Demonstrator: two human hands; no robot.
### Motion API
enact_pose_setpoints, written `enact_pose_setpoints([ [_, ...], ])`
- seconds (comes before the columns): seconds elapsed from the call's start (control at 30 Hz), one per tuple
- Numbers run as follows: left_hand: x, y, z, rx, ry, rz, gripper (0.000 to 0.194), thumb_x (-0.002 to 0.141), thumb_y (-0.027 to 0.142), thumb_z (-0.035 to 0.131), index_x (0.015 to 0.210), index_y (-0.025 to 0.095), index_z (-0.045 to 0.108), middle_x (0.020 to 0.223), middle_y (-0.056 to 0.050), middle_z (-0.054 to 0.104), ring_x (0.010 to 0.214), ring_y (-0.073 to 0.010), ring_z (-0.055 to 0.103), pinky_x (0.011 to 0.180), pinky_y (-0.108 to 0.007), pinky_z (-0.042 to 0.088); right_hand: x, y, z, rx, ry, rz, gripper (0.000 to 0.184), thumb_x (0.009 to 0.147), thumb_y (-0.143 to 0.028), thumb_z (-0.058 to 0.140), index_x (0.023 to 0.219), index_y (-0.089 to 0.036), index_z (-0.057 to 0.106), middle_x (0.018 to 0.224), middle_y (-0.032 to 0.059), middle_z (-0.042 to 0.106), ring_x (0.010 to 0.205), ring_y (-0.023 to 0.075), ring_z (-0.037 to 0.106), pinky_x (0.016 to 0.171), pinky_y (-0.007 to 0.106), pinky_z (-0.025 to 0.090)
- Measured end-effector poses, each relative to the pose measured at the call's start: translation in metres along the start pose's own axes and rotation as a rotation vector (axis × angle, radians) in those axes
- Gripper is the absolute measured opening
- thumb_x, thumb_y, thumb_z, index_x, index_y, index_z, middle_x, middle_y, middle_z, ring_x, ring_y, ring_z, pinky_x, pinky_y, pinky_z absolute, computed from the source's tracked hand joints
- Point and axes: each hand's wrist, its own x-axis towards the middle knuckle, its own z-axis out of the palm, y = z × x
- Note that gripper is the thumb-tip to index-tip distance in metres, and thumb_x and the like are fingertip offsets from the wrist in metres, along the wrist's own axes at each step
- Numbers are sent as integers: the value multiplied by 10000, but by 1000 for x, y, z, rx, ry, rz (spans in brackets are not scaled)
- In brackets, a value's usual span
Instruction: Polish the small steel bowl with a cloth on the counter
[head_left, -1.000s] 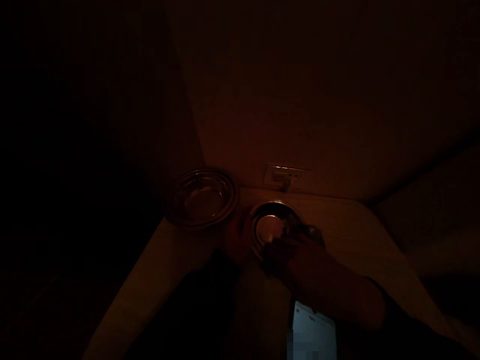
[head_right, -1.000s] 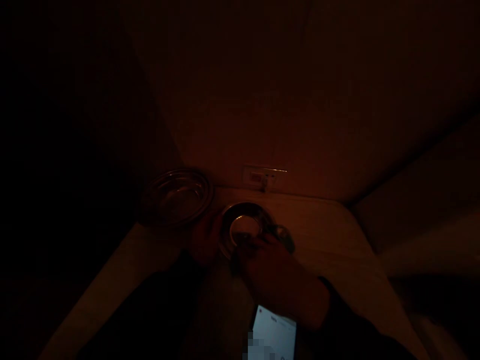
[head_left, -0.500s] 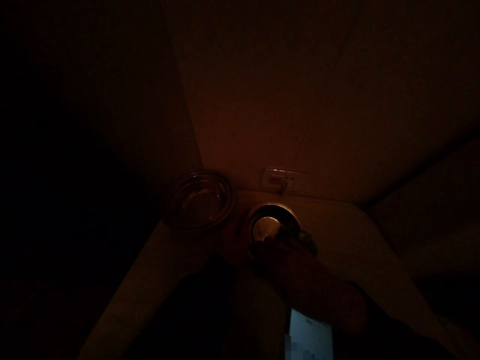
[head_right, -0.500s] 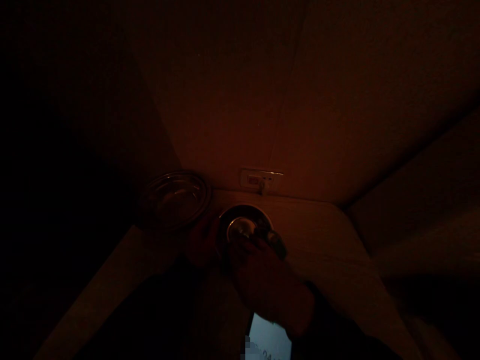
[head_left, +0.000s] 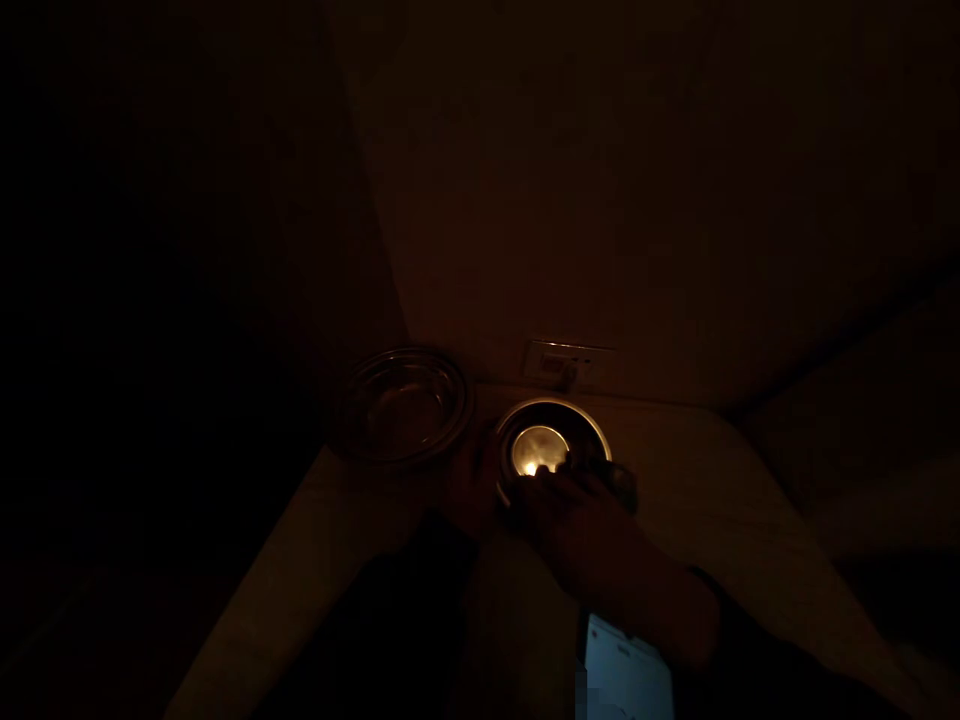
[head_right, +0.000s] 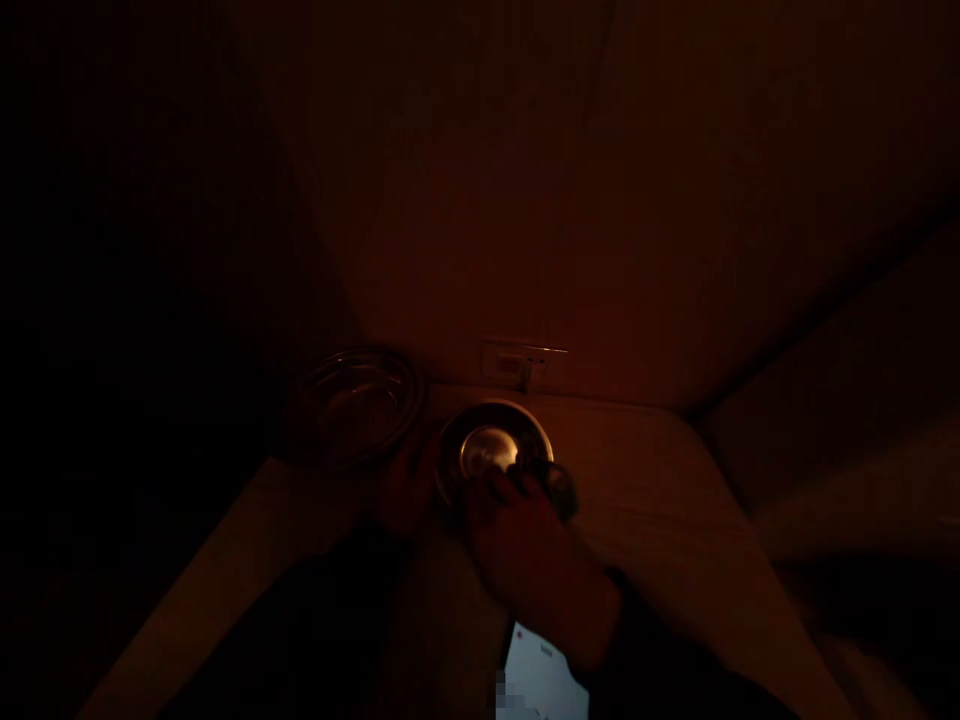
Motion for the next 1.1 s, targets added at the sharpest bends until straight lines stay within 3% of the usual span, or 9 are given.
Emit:
enact_pose_setpoints([
  [0.3, -2, 0, 2, 112, 0, 70, 362, 873, 249, 410, 1201, 191, 549, 1267, -87, 594, 1241, -201, 485, 1033, -341, 386, 6, 1, -2, -30, -30, 50, 458, 860, -99, 442, 1318, -76, 442, 1263, 172, 557, 1147, 327, 494, 903, 514, 382],
  [0.43, -4, -1, 2, 141, -38, 84, 361, 889, 250, 386, 1198, 193, 562, 1219, -75, 631, 1163, -186, 556, 1001, -335, 425, 0, 5, -20, 47, -113, 0, 350, 858, -122, 475, 1201, -100, 545, 1155, 153, 622, 1085, 299, 540, 869, 468, 406],
  [0.6, -5, 3, 2, 187, -8, 53, 384, 879, 251, 411, 1224, 148, 545, 1265, -109, 596, 1200, -202, 526, 1022, -349, 408, -5, 13, -37, 141, -168, -22, 232, 858, -138, 492, 1055, -155, 613, 1009, 98, 667, 945, 241, 595, 840, 415, 416],
  [0.8, -5, 3, 2, 115, -41, 77, 374, 905, 260, 354, 1188, 179, 585, 1223, -72, 632, 1143, -182, 572, 997, -328, 432, 0, 6, -10, 135, -37, -82, 382, 882, -160, 477, 1263, -135, 485, 1250, 127, 570, 1154, 282, 491, 922, 475, 388],
  [0.93, -4, 2, 0, 129, -42, 94, 370, 892, 258, 379, 1186, 187, 591, 1237, -66, 624, 1152, -185, 567, 998, -329, 432, 8, -6, 7, 90, 101, -24, 408, 923, -188, 430, 1315, -73, 427, 1325, 161, 505, 1239, 300, 412, 976, 496, 360],
  [1.1, -4, 2, 0, 144, -25, 81, 387, 884, 264, 386, 1201, 161, 582, 1238, -88, 620, 1155, -196, 567, 992, -326, 440, 9, -4, -1, 98, 83, -48, 382, 936, -235, 418, 1289, -98, 468, 1307, 162, 522, 1227, 288, 437, 978, 483, 369],
])
